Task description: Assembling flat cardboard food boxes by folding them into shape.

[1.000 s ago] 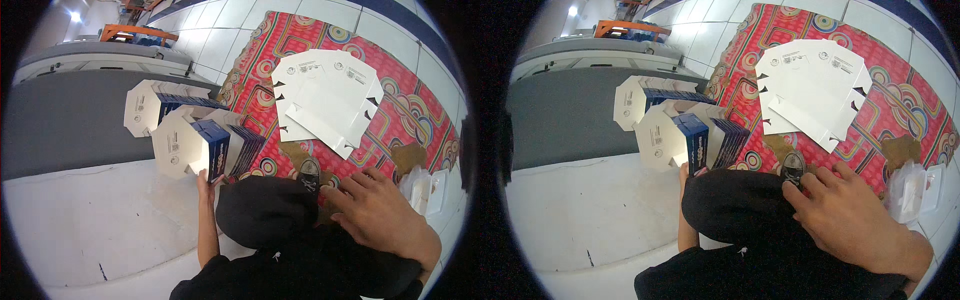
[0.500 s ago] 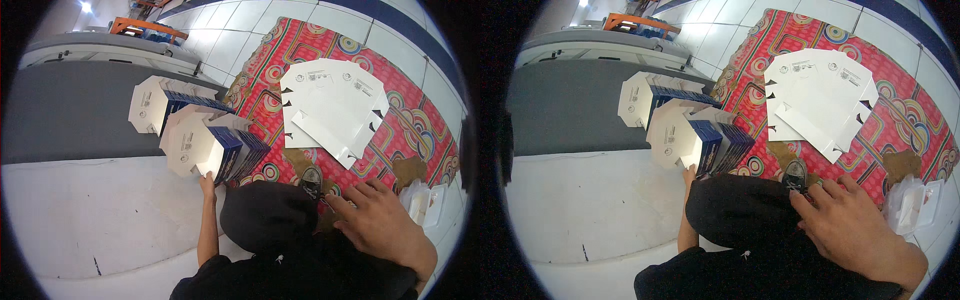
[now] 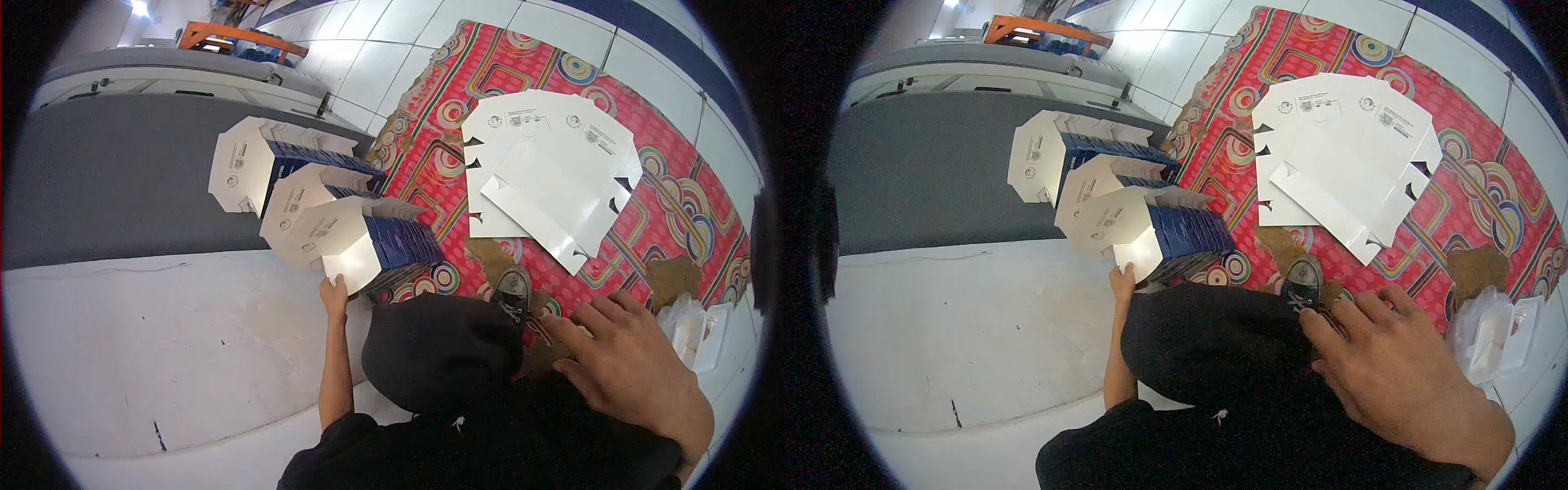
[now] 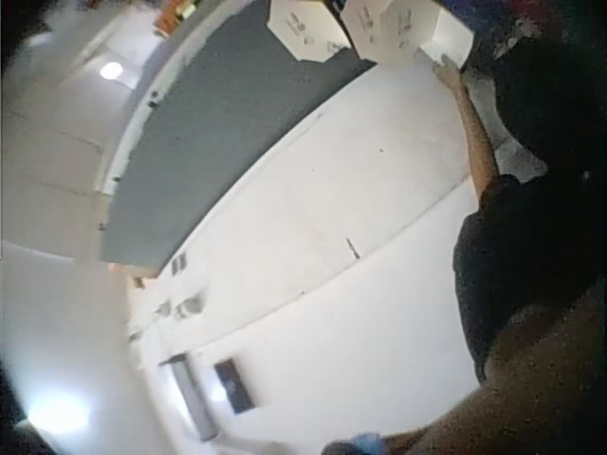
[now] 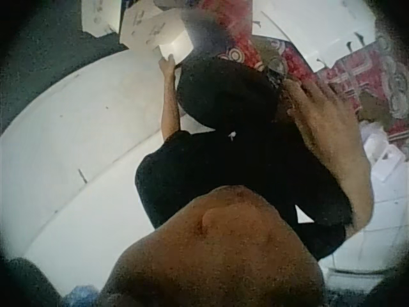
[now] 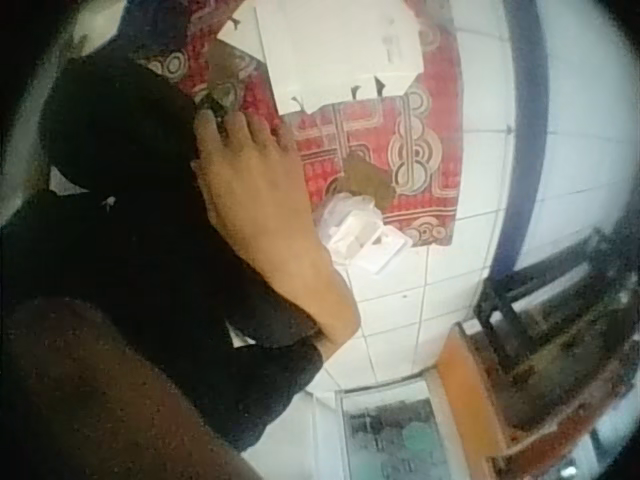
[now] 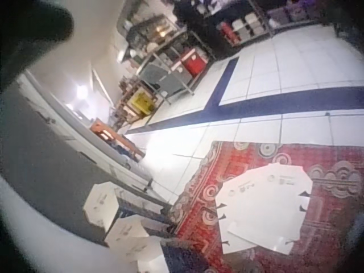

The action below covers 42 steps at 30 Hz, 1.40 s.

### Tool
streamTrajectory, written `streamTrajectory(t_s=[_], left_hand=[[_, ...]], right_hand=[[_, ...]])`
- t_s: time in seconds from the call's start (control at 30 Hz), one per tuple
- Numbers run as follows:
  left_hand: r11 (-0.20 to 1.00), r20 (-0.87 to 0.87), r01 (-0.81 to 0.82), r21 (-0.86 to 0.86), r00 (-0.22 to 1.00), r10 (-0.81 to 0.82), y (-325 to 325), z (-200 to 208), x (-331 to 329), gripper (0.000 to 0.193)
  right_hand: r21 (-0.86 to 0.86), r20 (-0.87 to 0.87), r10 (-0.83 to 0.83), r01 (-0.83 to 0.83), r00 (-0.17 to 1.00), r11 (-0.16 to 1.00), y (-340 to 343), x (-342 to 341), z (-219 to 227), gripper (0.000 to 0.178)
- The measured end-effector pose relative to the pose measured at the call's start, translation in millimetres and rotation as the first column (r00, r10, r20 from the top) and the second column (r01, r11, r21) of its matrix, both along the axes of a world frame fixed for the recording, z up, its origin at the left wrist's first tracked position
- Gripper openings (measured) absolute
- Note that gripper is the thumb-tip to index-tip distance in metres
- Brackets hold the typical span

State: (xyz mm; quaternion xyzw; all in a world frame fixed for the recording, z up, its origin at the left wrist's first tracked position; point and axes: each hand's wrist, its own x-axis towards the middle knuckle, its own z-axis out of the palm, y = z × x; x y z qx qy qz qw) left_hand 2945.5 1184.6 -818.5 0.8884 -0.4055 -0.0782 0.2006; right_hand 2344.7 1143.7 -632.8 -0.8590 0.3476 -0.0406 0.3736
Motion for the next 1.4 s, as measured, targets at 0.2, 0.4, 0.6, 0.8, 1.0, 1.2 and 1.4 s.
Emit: streamTrajectory(t_s=[0.2,0.4,0.6,0.8,1.0,1.2,1.4], left_hand=[[0.999,-0.037,-0.047,0.029,0.998,0.048,-5.2,8.6,-11.8,0.035],[0.914,0.472,0.115,-0.389,0.877,0.09,-8.0,26.6,-82.5,0.042],[0.991,-0.072,0.113,-0.065,0.99,-0.118,-56.2,59.9,-188.3,0.044],[0.962,0.059,0.252,0.1,0.964,-0.259,-86.0,40.6,-143.4,0.03],[0.951,0.037,0.295,0.097,0.953,-0.3,-89.8,59.0,-165.2,0.025],[0.948,0.076,0.283,0.145,0.952,-0.296,-92.1,49.2,-151.3,0.023],[0.967,0.017,0.224,0.121,0.974,-0.228,-103.6,58.2,-155.1,0.02]], right_hand=[[0.033,-0.018,0.017,-0.016,1.0,0.999,-1.2,-0.4,1.5,0.046],[0.005,-0.017,0.015,-0.015,1.0,1.0,-1.6,3.2,-1.5,0.046],[-0.313,-0.218,0.169,-0.233,0.961,0.921,-6.2,40.2,-39.5,0.03],[-0.273,-0.185,0.411,-0.449,0.893,0.851,-79.0,149.2,-126.5,0.018],[-0.351,0.124,0.348,-0.287,0.929,0.891,-124.7,250.2,-215.5,0.037],[-0.389,0.29,0.39,-0.264,0.874,0.883,-126.2,296.8,-244.6,0.052],[-0.428,0.401,0.426,-0.245,0.811,0.87,-141.1,307.9,-266.0,0.062]])
